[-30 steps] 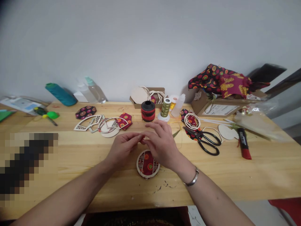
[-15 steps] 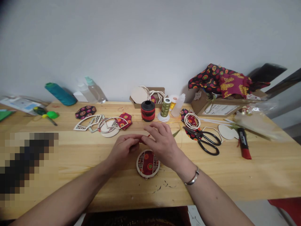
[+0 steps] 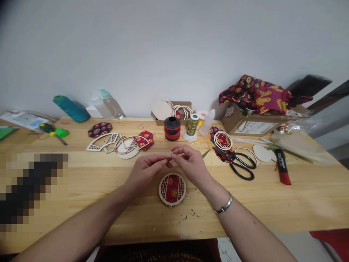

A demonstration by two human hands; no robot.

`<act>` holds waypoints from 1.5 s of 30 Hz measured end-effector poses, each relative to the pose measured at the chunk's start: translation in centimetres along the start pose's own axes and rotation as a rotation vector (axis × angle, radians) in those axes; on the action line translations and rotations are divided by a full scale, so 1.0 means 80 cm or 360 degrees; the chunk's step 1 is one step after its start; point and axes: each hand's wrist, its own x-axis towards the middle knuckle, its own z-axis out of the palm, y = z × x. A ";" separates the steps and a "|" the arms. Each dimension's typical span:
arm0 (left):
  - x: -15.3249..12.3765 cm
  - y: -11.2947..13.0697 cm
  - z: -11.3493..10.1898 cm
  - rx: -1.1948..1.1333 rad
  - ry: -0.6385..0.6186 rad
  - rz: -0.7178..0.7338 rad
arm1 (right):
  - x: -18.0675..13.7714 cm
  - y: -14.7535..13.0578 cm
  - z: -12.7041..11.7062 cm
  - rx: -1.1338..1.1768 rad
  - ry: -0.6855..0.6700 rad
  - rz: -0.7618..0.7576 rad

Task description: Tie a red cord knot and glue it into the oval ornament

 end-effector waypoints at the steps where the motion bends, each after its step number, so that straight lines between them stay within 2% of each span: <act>1: 0.000 0.001 0.001 0.0004 0.0008 0.0010 | 0.000 -0.001 0.000 0.0063 -0.0008 0.0052; 8: 0.002 0.001 0.003 0.0002 0.0093 -0.0011 | 0.000 -0.001 0.000 0.0345 -0.0030 0.0290; 14: 0.002 0.000 0.005 0.0032 0.0081 -0.0069 | 0.001 0.000 0.000 0.0438 -0.0043 0.0406; 21: 0.000 0.002 0.005 0.0019 0.0148 -0.0062 | -0.002 -0.006 0.002 0.0462 -0.0205 0.0551; 45: 0.003 0.005 0.001 0.0163 0.0259 -0.0035 | -0.001 -0.009 0.003 0.0203 -0.0155 0.0375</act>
